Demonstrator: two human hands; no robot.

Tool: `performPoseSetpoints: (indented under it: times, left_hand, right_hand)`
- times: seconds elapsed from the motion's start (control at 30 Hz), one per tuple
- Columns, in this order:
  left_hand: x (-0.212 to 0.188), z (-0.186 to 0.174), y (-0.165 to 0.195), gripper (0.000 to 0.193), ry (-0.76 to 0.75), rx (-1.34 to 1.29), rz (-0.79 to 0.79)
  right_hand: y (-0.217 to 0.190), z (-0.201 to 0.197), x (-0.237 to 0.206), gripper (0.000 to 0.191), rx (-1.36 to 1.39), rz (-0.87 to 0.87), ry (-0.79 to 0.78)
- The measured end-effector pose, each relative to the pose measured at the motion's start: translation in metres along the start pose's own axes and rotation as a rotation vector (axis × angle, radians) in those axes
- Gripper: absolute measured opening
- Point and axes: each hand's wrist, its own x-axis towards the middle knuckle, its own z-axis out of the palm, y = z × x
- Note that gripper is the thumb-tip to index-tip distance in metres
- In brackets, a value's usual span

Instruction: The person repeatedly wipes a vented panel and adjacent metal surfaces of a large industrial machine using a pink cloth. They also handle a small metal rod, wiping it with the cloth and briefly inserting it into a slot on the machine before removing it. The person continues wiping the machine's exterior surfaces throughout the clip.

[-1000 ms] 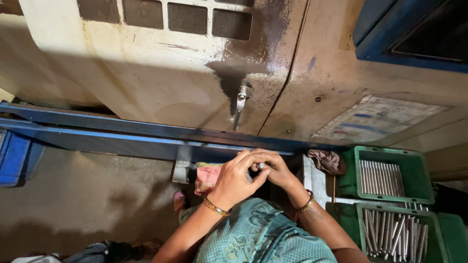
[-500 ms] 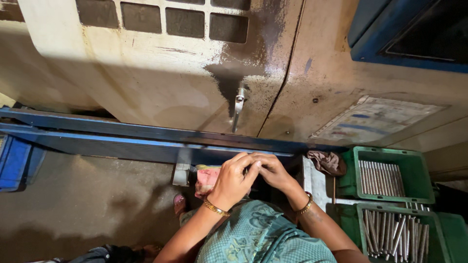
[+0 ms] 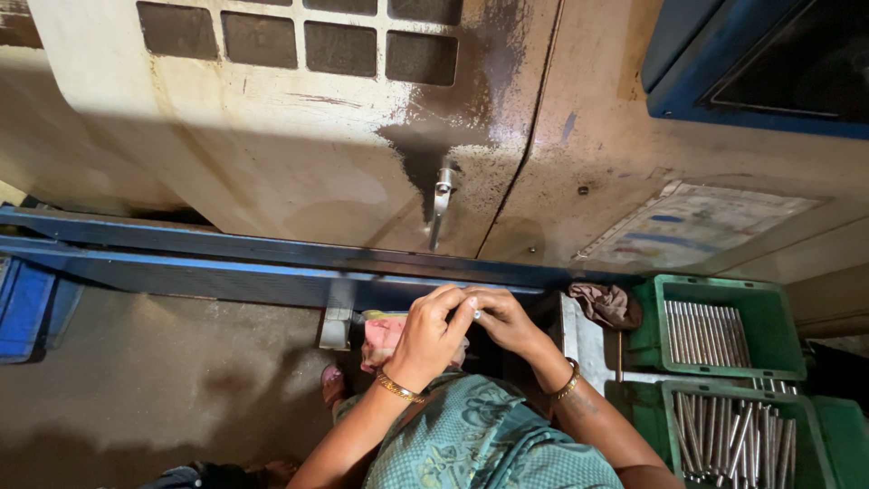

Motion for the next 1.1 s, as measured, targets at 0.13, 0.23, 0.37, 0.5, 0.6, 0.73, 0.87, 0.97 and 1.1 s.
performPoseSetpoints:
  times: [0.13,0.23,0.37,0.5,0.6,0.73,0.87,0.97,1.1]
  left_hand:
    - [0.0,0.0,0.0,0.018,-0.003,0.011,-0.031]
    - [0.002,-0.001,0.002,0.018,-0.001,0.003,0.002]
    - [0.003,0.001,-0.001,0.019,-0.008,0.018,-0.039]
    - [-0.002,0.008,-0.022,0.02,-0.011,0.002,-0.015]
    - [-0.003,0.02,-0.059,0.021,-0.018,-0.293,-0.175]
    - [0.0,0.05,-0.129,0.025,0.265,-0.728,-0.6]
    - [-0.014,0.095,-0.184,0.03,0.386,-0.879,-0.941]
    - [-0.026,0.126,-0.207,0.031,0.283,-0.993,-1.151]
    - [-0.038,0.168,-0.209,0.027,0.027,-1.012,-1.146]
  right_hand:
    - [-0.001,0.0,0.001,0.013,0.037,0.018,-0.014]
    - [-0.001,0.0,0.001,0.012,0.027,0.03,-0.014]
    - [0.0,-0.002,-0.001,0.012,0.008,0.017,-0.017]
    - [0.006,-0.006,-0.004,0.012,-0.03,0.051,-0.02]
    - [0.012,-0.003,-0.007,0.017,-0.053,0.075,-0.002]
    - [0.015,-0.001,-0.015,0.011,0.19,0.356,0.134]
    - [0.011,-0.016,-0.028,0.023,0.016,0.508,0.164]
    - [0.01,-0.023,-0.044,0.031,-0.116,0.698,0.12]
    - [0.018,-0.03,-0.068,0.021,-0.098,0.71,0.223]
